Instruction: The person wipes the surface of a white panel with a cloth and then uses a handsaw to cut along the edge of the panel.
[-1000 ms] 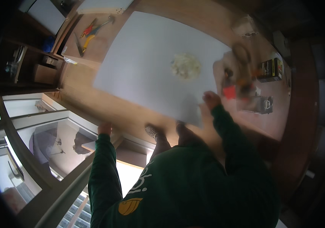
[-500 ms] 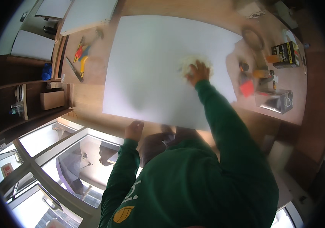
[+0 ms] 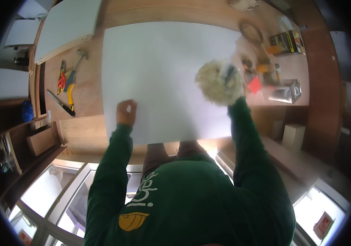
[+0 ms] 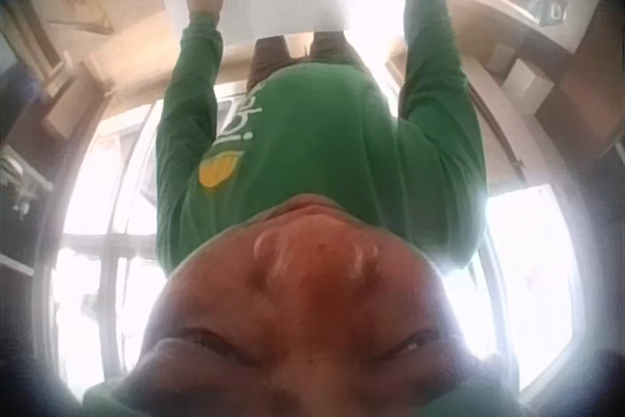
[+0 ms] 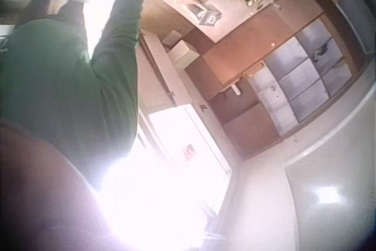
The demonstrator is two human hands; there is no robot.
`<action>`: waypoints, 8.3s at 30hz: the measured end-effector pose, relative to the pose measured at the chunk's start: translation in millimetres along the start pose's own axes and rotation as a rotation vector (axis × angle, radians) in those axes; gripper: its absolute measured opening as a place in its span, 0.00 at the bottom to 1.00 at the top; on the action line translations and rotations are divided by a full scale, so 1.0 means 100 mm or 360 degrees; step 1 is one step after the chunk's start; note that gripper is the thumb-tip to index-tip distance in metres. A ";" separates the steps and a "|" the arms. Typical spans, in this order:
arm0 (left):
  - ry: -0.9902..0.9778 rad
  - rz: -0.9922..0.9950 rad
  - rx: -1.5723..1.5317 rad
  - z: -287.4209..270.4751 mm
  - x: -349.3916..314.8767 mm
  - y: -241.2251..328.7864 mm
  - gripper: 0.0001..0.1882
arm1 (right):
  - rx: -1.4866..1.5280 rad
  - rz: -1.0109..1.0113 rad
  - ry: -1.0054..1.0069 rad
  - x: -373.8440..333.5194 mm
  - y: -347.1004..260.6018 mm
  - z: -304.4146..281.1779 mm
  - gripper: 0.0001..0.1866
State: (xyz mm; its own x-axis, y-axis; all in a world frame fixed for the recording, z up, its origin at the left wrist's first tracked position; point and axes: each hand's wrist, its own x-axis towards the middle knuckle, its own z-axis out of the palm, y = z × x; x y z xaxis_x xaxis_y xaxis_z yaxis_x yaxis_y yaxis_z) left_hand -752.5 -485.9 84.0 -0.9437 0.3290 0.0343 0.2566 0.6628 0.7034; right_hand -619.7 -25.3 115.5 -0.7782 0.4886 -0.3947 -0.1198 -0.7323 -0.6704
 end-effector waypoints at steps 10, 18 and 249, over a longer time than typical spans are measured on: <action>0.0079 0.0247 0.0811 0.52 1.44 -0.48 0.34 | -0.0287 -0.0103 0.0343 -0.10 0.24 0.14 0.20; -0.0225 0.0175 0.1100 0.61 1.48 -0.35 0.36 | -0.3111 -0.0793 0.0004 -0.19 1.62 0.29 0.35; -0.0050 0.0365 0.1043 0.87 1.55 -0.45 0.40 | -0.3321 -0.0635 0.0692 -0.51 1.02 -0.78 0.36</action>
State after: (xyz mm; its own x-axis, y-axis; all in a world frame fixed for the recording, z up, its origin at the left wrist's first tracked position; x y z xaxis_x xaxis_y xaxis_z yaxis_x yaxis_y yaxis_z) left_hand -892.1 -406.1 -4.3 -0.8466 0.5220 0.1035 0.5312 0.8405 0.1066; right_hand -544.4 -87.5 18.2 -0.7021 0.7116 0.0249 0.7021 0.6978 -0.1418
